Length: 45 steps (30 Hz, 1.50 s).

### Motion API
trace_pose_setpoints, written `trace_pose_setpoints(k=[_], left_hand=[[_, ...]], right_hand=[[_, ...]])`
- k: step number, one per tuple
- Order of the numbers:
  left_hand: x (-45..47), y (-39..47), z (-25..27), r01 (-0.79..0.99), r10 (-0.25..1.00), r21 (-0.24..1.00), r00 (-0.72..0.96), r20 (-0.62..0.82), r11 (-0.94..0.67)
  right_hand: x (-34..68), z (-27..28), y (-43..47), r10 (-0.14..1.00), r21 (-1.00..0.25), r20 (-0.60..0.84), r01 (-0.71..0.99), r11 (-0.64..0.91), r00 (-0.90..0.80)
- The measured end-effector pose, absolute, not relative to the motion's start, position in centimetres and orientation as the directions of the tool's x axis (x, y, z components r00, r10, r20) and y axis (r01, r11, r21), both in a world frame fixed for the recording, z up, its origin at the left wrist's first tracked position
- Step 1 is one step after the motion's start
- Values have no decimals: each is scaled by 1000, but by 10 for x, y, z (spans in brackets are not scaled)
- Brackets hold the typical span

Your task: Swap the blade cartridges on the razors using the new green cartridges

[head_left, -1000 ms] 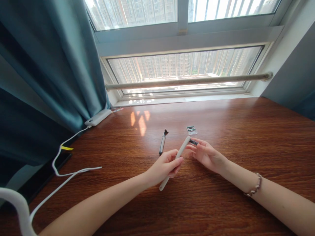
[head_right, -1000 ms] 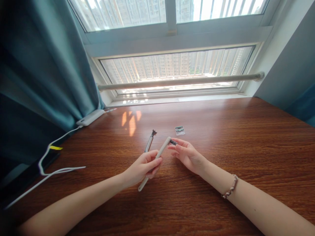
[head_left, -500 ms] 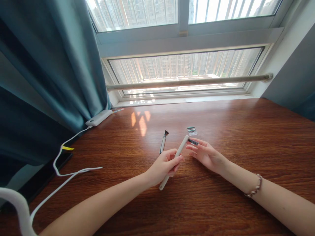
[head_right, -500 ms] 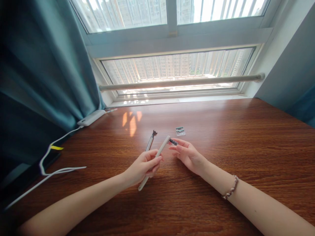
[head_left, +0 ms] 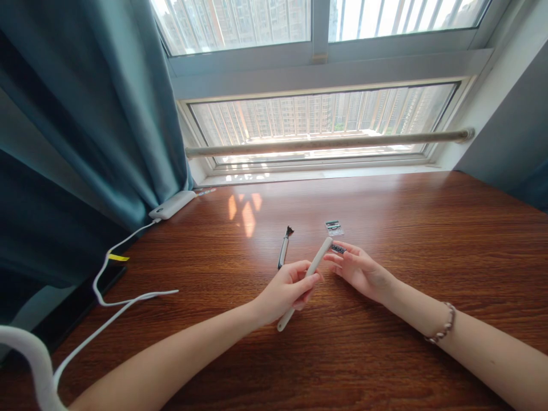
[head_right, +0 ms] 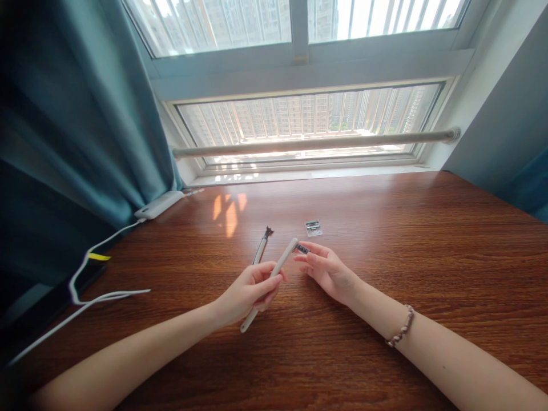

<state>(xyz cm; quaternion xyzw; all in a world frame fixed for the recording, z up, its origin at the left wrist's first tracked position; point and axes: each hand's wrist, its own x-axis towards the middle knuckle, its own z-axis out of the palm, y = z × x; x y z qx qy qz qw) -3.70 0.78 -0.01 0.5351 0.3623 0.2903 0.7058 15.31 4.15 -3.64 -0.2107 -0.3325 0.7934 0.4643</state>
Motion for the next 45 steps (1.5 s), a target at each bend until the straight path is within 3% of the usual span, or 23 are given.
trace_pose_setpoints(k=[4, 10, 16, 27, 34, 45], left_hand=[[-37, 6, 1, 36, 742, 965, 633, -222, 258], [-36, 7, 1, -5, 808, 965, 548, -217, 262], [-37, 6, 4, 37, 741, 957, 624, -246, 287], [-37, 8, 3, 48, 819, 958, 507, -268, 284], [-38, 6, 5, 78, 772, 951, 567, -288, 298], [-36, 6, 6, 51, 796, 947, 530, -294, 316]], right_hand=[[153, -34, 42, 878, -731, -28, -589, -344, -478], [154, -36, 43, 883, -721, -55, -594, -359, -466], [152, -34, 42, 880, -729, -46, -587, -353, -473], [157, -39, 46, 893, -740, -72, -577, -346, -444], [155, -34, 46, 889, -753, -80, -557, -350, -451], [158, -39, 47, 896, -744, -59, -578, -333, -441]])
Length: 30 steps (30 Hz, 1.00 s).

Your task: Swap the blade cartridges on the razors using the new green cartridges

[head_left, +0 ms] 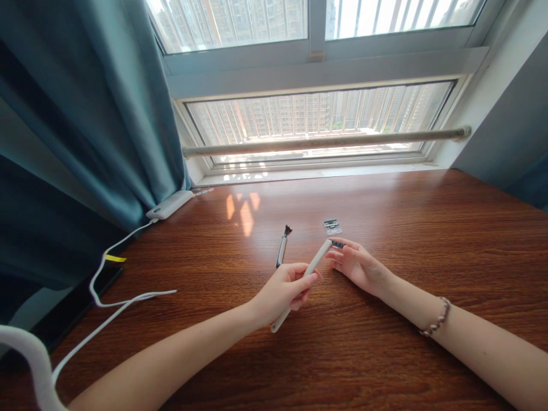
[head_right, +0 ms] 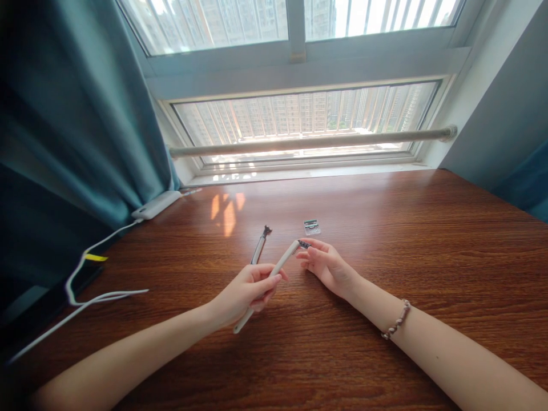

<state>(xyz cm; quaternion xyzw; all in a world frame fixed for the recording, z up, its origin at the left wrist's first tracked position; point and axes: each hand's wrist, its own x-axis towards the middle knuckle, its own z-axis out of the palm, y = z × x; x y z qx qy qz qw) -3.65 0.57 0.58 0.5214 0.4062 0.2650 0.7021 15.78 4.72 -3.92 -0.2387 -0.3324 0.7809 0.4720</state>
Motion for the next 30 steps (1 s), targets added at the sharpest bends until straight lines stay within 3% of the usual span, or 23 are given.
trace_pose_setpoints(k=[30], left_hand=[[-37, 5, 5, 107, 767, 945, 559, -314, 309]], right_hand=[[156, -37, 45, 893, -772, -47, -550, -317, -448]])
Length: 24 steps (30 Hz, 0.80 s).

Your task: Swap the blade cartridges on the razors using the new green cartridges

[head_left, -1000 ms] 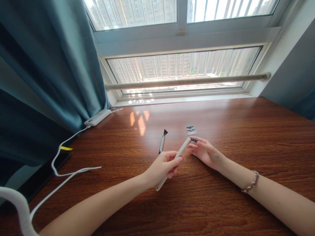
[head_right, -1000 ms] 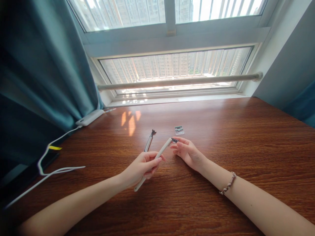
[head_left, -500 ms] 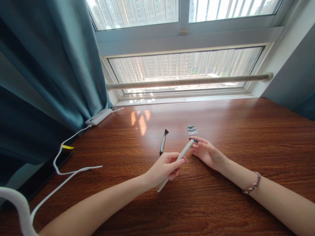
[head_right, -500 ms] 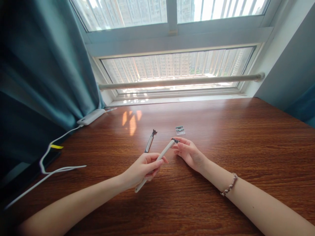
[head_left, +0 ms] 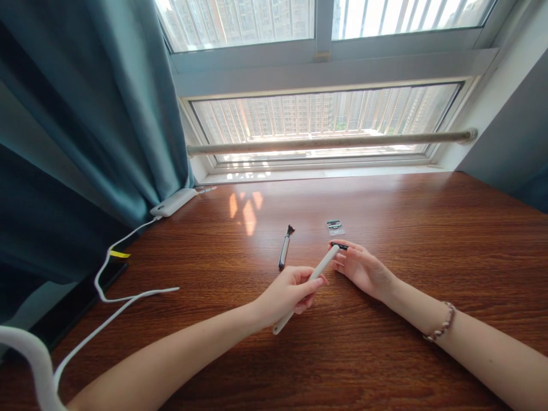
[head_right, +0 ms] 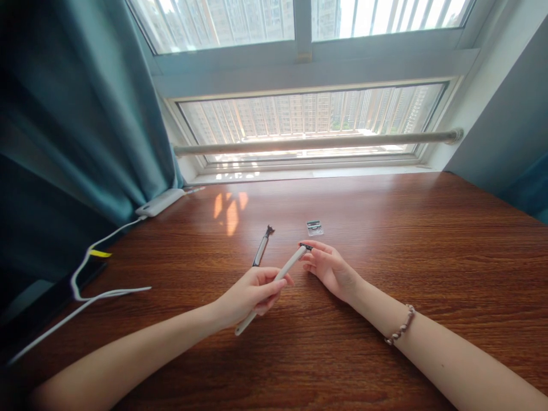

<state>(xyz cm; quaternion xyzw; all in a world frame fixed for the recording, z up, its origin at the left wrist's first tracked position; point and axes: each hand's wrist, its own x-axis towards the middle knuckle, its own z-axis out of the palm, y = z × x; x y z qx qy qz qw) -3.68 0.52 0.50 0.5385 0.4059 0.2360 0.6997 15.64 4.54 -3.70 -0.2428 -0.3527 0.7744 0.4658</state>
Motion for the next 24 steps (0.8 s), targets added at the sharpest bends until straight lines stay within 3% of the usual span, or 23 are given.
trace_pose_setpoints(k=[11, 24], left_hand=[[-37, 3, 6, 94, 767, 962, 586, -261, 256], [-38, 7, 4, 148, 832, 971, 501, -239, 190]], right_hand=[[156, -35, 46, 893, -791, -73, -520, -323, -444], [157, -41, 46, 891, -755, -42, -570, -325, -452]])
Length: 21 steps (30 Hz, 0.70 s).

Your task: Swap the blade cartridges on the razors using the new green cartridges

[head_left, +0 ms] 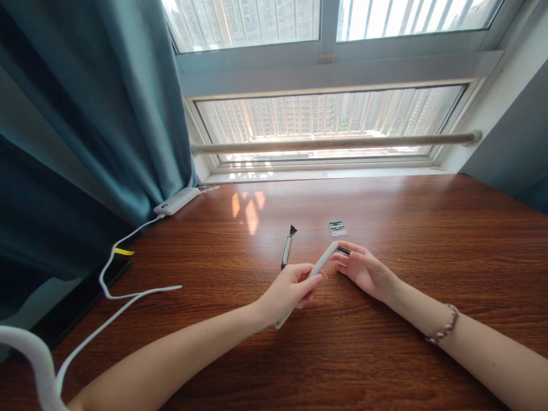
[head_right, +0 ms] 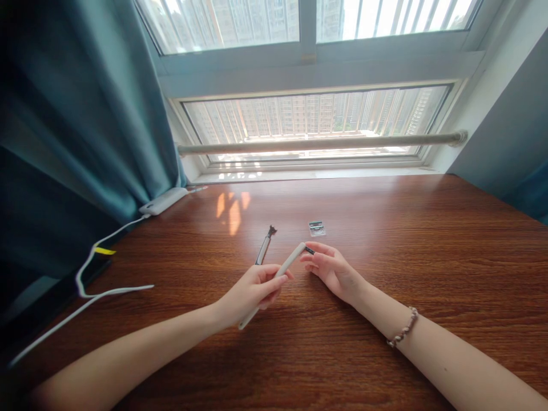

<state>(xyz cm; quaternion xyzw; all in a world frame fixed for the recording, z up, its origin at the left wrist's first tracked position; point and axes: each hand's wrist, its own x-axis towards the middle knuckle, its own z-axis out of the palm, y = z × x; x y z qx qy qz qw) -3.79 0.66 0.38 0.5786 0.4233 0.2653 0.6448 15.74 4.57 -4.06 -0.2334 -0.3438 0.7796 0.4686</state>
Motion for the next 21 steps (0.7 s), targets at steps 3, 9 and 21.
trace_pose_setpoints(k=[3, 9, 21], left_hand=[[-38, 8, 3, 150, 847, 969, 474, -243, 194], [-39, 6, 2, 100, 820, 966, 512, -257, 240], [-37, 6, 3, 91, 837, 960, 473, -276, 265]], right_hand=[[159, -42, 46, 888, -753, -42, -570, -328, -457], [158, -41, 46, 893, -759, -62, -560, -332, -446], [157, -37, 47, 913, -833, -69, -480, -274, -402]])
